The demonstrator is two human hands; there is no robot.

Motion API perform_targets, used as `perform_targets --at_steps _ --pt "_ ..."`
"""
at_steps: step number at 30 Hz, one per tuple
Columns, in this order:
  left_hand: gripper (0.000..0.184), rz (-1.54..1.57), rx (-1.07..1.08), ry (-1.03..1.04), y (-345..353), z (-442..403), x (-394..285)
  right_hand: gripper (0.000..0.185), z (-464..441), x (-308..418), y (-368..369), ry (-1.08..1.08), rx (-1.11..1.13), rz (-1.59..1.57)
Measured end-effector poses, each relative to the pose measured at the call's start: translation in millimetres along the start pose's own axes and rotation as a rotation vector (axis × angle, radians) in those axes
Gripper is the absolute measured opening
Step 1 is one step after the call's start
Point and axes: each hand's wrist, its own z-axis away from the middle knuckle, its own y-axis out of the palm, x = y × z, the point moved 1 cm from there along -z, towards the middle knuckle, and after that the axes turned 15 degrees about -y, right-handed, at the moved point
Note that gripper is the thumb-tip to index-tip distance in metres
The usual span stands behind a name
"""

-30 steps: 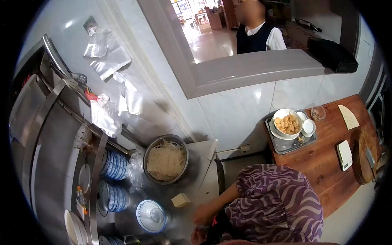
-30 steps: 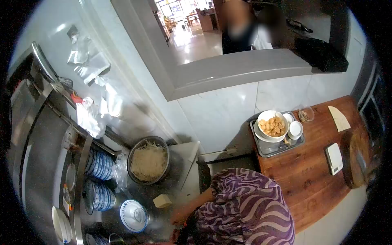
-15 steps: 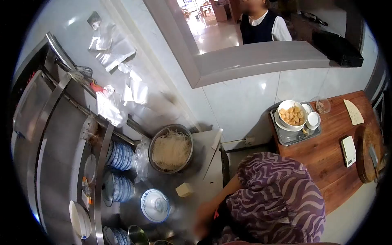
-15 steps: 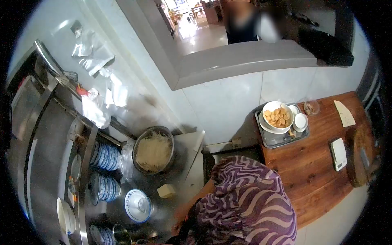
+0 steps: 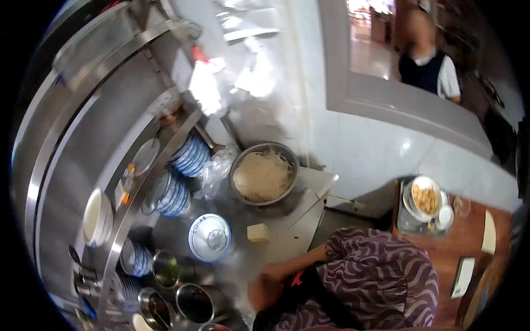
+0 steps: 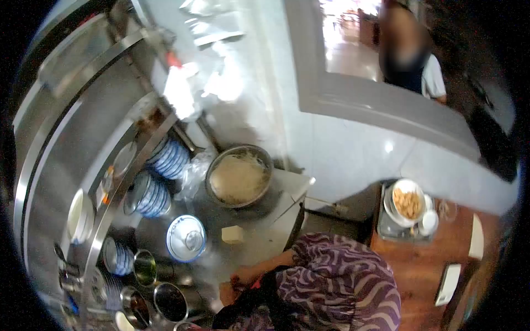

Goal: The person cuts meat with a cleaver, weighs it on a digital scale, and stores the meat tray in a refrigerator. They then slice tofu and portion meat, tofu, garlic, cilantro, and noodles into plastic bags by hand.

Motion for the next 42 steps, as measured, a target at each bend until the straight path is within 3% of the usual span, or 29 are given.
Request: perform_targets --at_steps 4,7,10,13,15,17,18,19,20,22,23,24,25,27,29,32,35,38,42 --pt "0.037 -0.048 0.063 -0.086 -7.5 15.9 -12.3 0.023 0.5 28.3 -24.3 0.071 0.107 0.024" --pt "0.039 -0.091 0.11 -0.147 -18.1 28.8 -29.3 0.028 -3.6 13.6 -19.5 0.093 0.305 0.175" --pt "0.039 -0.158 0.118 -0.229 -24.7 33.9 -36.7 0.027 3.9 2.7 -16.9 -0.286 0.141 0.136" --pt "0.033 -0.337 -0.009 -0.207 -9.8 25.0 1.9 0.024 1.4 8.9 -32.8 0.055 0.211 0.379" --pt "0.014 0.268 -0.334 -0.091 -4.4 11.0 41.1 0.021 -20.1 30.0 -69.1 0.073 0.275 0.333" --pt "0.008 0.501 -0.421 -0.169 -34.1 9.0 8.7 0.02 -35.9 63.7 -130.4 -0.121 -0.031 0.254" --pt "0.008 0.487 -0.479 -0.079 -34.3 1.3 20.8 0.024 -52.6 80.9 -167.9 -0.187 -0.098 0.254" --pt "0.009 0.47 -0.539 0.014 -35.3 -8.0 32.3 0.021 -68.4 88.4 -203.4 -0.549 -0.428 0.409" --pt "0.016 0.281 -0.534 0.053 -46.2 -5.0 27.0 0.026 -82.6 137.8 -257.7 -0.449 -0.337 0.641" --pt "0.023 0.348 -0.594 0.114 -49.2 -5.8 10.1 0.038 -106.2 127.9 -339.0 -0.639 -0.7 0.747" --pt "0.027 0.379 -0.625 0.146 -49.5 -5.3 4.8 0.04 -123.0 107.4 -387.4 -0.87 -0.884 0.899" --pt "0.035 0.333 -0.597 0.115 -50.2 -4.3 3.4 0.041 -122.9 120.1 -421.3 -0.619 -1.006 0.834" --pt "0.034 0.379 -0.587 0.091 -47.0 -6.6 5.4 0.042 -126.4 119.7 -450.1 -0.655 -1.236 0.961" --pt "0.034 0.474 -0.563 0.048 -34.2 -13.0 15.2 0.048 -116.6 107.6 -501.1 -0.36 -1.417 1.055" --pt "0.03 0.484 -0.576 0.008 -27.6 -13.4 19.7 0.052 -110.8 42.1 -534.8 -0.254 -1.551 1.281" --pt "0.02 0.496 -0.582 -0.05 -24.3 -11.7 20.3 0.057 -93.8 23.9 -529.3 -0.086 -1.512 0.739" --pt "0.015 0.626 -0.547 -0.032 -15.6 -12.5 33.9 0.059 -81.6 29.6 -527.0 -0.023 -1.374 0.487" --pt "0.011 0.645 -0.513 -0.079 -14.3 -9.6 36.3 0.048 -84.7 24.6 -529.8 -0.117 -1.432 0.813" --pt "0.011 0.676 -0.519 -0.073 -12.9 -5.7 33.8 0.028 -83.3 26.7 -540.1 -0.099 -1.442 0.505"
